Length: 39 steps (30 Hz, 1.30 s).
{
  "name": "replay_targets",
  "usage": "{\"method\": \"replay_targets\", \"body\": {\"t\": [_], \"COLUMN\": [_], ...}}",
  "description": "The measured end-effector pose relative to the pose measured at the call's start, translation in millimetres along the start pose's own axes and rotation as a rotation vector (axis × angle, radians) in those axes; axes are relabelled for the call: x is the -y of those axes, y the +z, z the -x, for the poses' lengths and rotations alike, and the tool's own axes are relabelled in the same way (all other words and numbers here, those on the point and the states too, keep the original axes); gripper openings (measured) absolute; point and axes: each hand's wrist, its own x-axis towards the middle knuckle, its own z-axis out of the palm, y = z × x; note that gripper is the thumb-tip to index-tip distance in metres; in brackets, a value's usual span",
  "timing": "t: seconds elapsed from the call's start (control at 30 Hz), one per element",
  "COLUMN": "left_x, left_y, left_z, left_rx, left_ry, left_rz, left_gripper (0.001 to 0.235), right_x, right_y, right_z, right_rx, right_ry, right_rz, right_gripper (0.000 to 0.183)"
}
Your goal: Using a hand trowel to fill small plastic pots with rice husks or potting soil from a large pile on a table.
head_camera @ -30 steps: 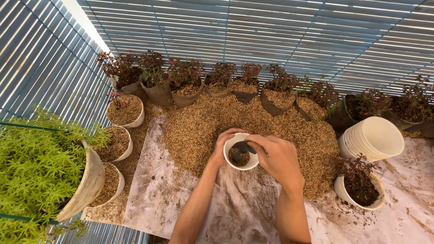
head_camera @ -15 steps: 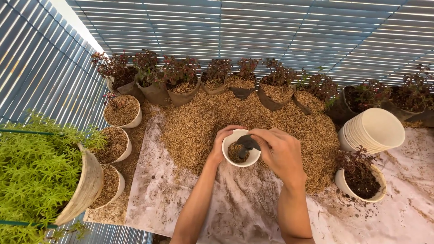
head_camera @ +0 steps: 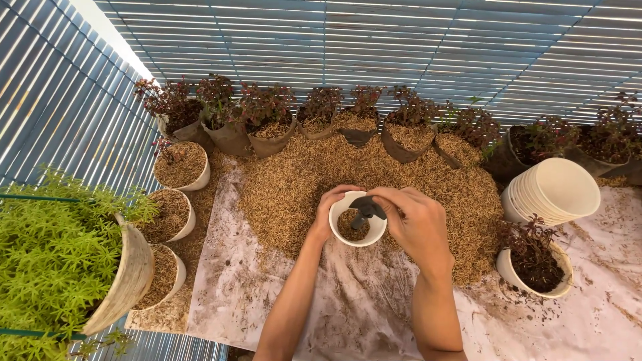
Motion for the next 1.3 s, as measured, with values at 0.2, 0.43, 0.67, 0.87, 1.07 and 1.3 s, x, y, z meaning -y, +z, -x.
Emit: {"method": "replay_targets", "body": {"t": [0.2,0.43,0.67,0.87,1.07,1.3], "left_x": [1,6,-5,-14,-5,-14], "left_y": [1,-1,6,13,3,15], "left_z": [0,-5,2,3,1,3], "left_rx": [-0.018,-0.005,-0.016,-0.009,-0.007,0.000], "left_ry": [0.001,-0.001,0.016,0.006,0.007,0.015], "left_rz": [-0.029,-0.019,-0.025,-0.034,-0.029,-0.059], "left_gripper": [0.049,0.047,0.047,0.048,0.047,0.049], "right_x": [4,11,11,6,10,7], "right_y": [-5,-10,-9,-3,-5,-8], "right_z": [-1,-3,-3,-1,-2,-2], "right_rx": [0.062,0.176,0.061,0.024,0.021,0.109], "right_ry": [0.008,0.047,0.015,-0.001,0.007,-0.029], "right_rz": [0.063,0.081,0.074,0.059,0.047,0.001], "right_gripper": [0.018,0.021,0.015,0.013,0.013,0.020]}}
